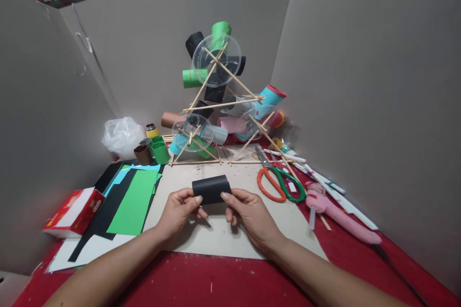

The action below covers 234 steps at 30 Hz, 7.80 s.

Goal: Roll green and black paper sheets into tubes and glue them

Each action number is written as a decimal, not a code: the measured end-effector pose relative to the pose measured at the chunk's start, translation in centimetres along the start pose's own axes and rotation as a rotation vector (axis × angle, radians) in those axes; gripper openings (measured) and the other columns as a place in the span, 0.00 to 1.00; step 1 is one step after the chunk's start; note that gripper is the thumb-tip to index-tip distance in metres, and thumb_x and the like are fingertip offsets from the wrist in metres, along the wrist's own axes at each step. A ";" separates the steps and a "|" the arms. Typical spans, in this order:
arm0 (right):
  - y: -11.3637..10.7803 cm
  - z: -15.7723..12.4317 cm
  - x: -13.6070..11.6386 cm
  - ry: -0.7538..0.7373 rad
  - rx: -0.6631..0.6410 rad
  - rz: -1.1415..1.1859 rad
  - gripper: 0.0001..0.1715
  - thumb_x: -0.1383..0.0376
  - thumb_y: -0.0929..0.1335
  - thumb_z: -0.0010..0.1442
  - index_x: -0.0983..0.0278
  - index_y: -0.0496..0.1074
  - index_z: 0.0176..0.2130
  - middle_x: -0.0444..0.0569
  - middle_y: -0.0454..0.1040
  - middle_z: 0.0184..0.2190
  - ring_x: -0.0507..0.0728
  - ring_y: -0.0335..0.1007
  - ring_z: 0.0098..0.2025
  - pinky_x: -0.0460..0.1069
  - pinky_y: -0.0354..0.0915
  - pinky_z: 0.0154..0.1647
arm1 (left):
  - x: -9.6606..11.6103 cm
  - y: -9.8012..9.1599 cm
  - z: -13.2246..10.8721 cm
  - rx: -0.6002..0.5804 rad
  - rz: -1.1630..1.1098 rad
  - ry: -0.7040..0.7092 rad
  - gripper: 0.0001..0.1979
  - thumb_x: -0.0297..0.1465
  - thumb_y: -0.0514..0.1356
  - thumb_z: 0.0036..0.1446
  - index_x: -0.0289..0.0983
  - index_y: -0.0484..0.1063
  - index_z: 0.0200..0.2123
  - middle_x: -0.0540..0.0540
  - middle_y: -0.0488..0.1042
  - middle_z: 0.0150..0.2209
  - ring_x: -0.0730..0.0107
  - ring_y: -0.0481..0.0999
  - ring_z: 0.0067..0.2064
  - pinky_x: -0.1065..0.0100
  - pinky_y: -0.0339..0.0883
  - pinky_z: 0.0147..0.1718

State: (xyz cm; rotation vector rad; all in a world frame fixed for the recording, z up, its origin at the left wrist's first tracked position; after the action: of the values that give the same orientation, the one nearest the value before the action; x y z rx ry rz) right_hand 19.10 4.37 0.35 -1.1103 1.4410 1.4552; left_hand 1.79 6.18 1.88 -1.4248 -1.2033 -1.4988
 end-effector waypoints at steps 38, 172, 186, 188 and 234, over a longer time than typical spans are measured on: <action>1.5 -4.7 -5.2 -0.666 -0.553 -1.476 0.06 0.72 0.64 0.63 0.62 0.69 0.36 0.44 0.75 0.31 0.54 0.68 0.30 0.48 0.55 0.32 | 2.3 2.1 -4.6 -0.291 0.979 0.863 0.30 0.27 0.58 0.60 0.41 0.51 0.63 0.41 0.78 0.46 0.70 0.80 0.32 0.72 0.73 0.32; 0.5 -2.7 -1.3 -0.224 0.040 -0.252 0.11 0.59 0.75 0.50 0.63 0.76 0.24 0.42 0.67 0.22 0.48 0.53 0.21 0.45 0.51 0.21 | 3.7 1.0 -3.2 0.022 0.113 0.156 0.18 0.43 0.63 0.54 0.31 0.73 0.28 0.51 0.71 0.20 0.76 0.71 0.20 0.77 0.61 0.21; 0.6 -2.3 -1.1 -0.039 0.060 -0.056 0.17 0.55 0.77 0.44 0.66 0.75 0.25 0.39 0.62 0.15 0.47 0.52 0.18 0.44 0.49 0.18 | 3.7 0.9 -3.0 -0.034 0.135 0.200 0.18 0.43 0.59 0.58 0.31 0.72 0.34 0.51 0.71 0.20 0.77 0.71 0.20 0.77 0.62 0.22; 0.8 -2.2 -1.1 -0.013 0.078 -0.020 0.19 0.55 0.78 0.42 0.66 0.73 0.23 0.38 0.62 0.14 0.47 0.52 0.17 0.43 0.49 0.18 | 3.6 0.9 -3.0 -0.027 0.131 0.206 0.19 0.44 0.59 0.58 0.31 0.72 0.38 0.51 0.71 0.23 0.76 0.72 0.20 0.76 0.63 0.22; 6.1 1.5 -9.0 -0.454 -0.877 -1.885 0.09 0.74 0.68 0.56 0.64 0.75 0.27 0.49 0.78 0.28 0.58 0.69 0.36 0.52 0.52 0.44 | -0.9 -2.3 0.3 0.095 0.694 0.743 0.13 0.22 0.54 0.56 0.34 0.76 0.41 0.41 0.80 0.40 0.66 0.79 0.40 0.68 0.70 0.42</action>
State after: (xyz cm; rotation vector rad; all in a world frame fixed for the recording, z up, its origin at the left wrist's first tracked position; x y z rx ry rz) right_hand 15.99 5.99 10.75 -1.6048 -0.8017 0.6045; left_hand -0.15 7.08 0.61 -0.9230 -0.2679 -1.2518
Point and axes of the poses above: each hand's wrist, its own z-axis towards the middle knuckle, its own y-axis out of the palm, x = y × z, the point moved 3 cm from there along z, towards the middle knuckle
